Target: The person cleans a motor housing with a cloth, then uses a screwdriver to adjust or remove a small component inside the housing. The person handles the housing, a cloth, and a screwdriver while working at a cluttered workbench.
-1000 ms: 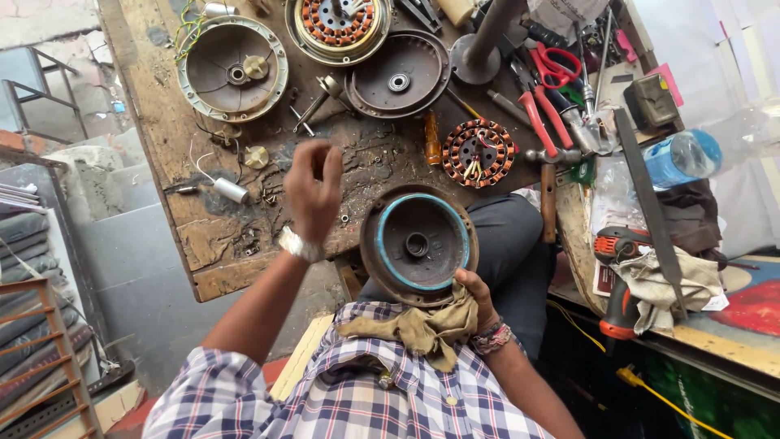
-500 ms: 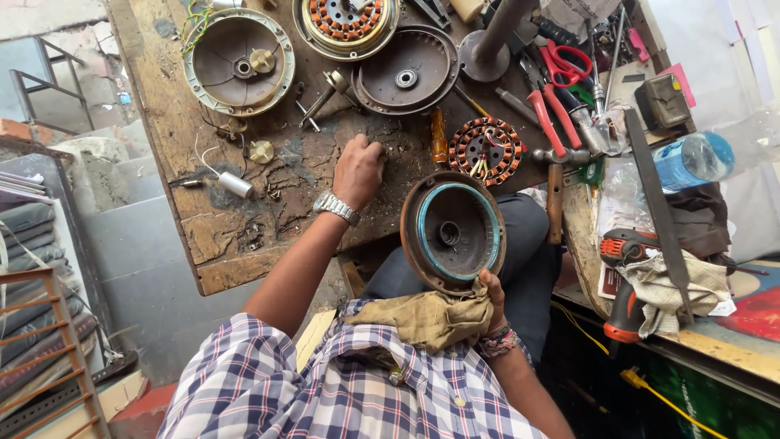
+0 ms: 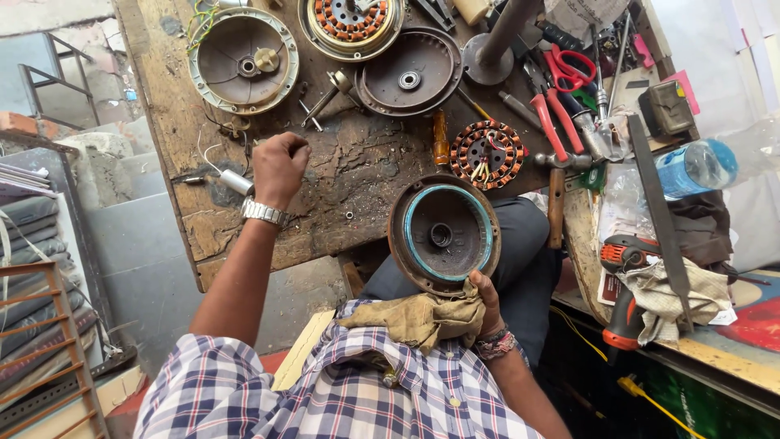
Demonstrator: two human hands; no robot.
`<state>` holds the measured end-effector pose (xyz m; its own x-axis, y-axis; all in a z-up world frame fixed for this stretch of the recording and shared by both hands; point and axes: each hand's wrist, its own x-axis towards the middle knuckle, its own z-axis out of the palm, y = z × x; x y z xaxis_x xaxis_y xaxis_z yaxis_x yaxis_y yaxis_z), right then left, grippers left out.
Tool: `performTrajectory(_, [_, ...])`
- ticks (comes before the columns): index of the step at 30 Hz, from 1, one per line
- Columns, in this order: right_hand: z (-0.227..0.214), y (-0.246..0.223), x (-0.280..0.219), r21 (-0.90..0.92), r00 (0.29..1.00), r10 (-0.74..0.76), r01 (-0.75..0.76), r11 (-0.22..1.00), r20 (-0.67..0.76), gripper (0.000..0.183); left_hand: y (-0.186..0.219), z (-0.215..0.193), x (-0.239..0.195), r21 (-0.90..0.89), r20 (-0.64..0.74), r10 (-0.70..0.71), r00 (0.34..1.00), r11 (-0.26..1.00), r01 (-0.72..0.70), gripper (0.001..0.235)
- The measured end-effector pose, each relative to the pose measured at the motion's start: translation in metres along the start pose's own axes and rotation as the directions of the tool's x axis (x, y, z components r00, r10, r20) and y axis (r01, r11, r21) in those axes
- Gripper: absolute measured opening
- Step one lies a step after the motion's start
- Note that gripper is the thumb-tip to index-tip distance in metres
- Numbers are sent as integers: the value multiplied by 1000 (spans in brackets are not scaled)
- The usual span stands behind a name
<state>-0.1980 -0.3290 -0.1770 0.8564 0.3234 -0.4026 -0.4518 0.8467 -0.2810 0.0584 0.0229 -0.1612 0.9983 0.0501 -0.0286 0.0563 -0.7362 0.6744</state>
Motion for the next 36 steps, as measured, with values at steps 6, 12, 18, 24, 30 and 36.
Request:
performTrajectory(6, [9, 1, -3, -15, 1000, -1, 1, 1000, -4, 61, 28, 35, 28, 135, 79, 245, 966, 958, -253, 7])
performTrajectory(12, [3, 1, -4, -5, 1000, -10, 10, 1000, 22, 59, 29, 62, 48, 326, 26, 358, 933, 880, -346, 16])
performTrajectory(18, [4, 1, -3, -12, 1000, -11, 11, 1000, -11, 60, 14, 42, -47, 279, 108, 535, 838, 793, -542, 22])
performTrajectory(24, [8, 1, -2, 4, 999, -10, 9, 1000, 34, 61, 13, 28, -115, 201, 151, 558, 816, 791, -578, 7])
performTrajectory(30, [17, -1, 1, 7, 999, 10, -11, 1000, 45, 63, 12, 18, -104, 180, 302, 493, 816, 811, -556, 11])
performTrajectory(36, [21, 1, -2, 19, 1000, 15, -15, 1000, 10, 62, 10, 16, -102, 77, 305, 527, 793, 817, -572, 17])
